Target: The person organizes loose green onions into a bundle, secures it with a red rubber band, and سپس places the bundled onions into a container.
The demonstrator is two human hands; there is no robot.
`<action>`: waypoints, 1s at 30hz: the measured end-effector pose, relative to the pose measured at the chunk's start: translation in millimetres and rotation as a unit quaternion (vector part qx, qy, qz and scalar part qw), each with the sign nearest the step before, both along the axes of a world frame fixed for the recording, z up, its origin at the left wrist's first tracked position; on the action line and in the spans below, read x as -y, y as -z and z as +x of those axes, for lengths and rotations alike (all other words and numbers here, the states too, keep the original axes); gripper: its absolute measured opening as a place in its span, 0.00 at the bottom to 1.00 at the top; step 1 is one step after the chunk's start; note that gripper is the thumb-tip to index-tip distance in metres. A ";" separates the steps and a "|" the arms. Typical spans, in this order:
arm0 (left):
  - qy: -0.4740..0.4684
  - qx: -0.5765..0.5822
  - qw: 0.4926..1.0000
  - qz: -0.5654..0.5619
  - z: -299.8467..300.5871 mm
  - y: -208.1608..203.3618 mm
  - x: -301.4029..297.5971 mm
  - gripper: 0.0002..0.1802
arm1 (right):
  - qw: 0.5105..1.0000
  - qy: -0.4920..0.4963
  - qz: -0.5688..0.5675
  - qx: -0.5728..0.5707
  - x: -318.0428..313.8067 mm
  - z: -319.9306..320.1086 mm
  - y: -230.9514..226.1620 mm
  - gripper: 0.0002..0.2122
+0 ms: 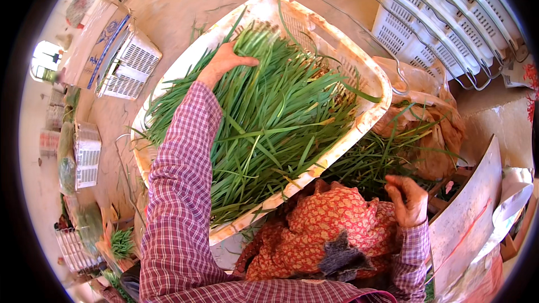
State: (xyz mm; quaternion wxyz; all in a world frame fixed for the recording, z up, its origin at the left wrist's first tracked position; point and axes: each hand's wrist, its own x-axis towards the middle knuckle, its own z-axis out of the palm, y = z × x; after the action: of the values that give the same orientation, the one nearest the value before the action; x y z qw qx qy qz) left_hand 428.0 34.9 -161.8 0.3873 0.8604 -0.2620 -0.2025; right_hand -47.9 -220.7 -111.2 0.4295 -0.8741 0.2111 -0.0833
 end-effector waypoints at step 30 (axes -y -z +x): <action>-0.014 0.265 0.963 0.056 -166.4 -57.4 -95.1 0.71 | 0.863 -0.027 0.237 0.446 -54.1 293.5 -92.0 0.22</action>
State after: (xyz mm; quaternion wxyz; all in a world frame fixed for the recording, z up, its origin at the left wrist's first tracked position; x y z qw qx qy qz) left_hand 261.7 130.0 -104.5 0.2584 0.9071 -0.3314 0.0241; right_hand 245.5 -166.6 -19.1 0.6741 -0.6206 -0.0134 -0.4002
